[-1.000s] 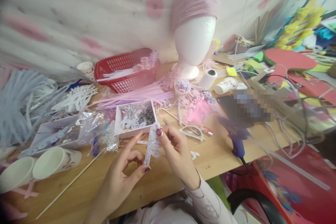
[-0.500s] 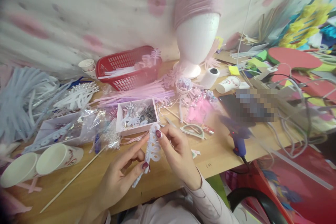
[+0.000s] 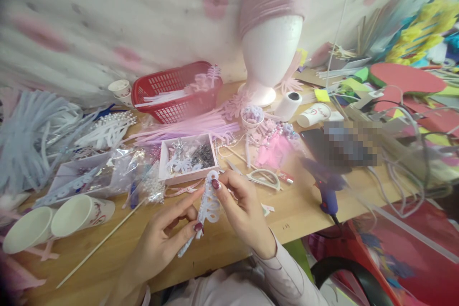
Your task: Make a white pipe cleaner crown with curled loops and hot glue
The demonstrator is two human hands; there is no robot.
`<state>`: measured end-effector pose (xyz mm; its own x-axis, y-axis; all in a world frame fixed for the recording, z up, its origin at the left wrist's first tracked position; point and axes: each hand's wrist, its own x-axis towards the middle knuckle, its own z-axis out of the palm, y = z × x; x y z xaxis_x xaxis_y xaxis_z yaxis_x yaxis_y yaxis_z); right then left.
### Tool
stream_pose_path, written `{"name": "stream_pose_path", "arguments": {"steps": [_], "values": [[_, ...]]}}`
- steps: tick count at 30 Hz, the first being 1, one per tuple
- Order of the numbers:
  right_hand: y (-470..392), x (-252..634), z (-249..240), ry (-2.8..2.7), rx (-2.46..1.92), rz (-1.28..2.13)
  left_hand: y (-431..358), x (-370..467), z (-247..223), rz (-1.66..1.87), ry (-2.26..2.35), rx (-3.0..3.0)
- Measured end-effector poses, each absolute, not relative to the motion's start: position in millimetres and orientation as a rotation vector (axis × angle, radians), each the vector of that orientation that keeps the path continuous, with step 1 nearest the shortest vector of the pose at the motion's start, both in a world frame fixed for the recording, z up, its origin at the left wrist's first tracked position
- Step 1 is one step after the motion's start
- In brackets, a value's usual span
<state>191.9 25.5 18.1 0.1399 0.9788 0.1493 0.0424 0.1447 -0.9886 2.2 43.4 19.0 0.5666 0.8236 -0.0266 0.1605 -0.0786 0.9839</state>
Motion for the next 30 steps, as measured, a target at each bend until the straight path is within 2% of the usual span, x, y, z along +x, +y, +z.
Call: {"name": "stream_pose_path", "arguments": {"steps": [14, 30], "values": [[28, 191, 16, -1.181, -1.141, 1.014, 43, 1, 12, 0.732, 0.858, 1.574], [19, 189, 13, -1.247, -1.174, 1.063, 39, 7, 7, 0.869, 0.819, 1.294]]}}
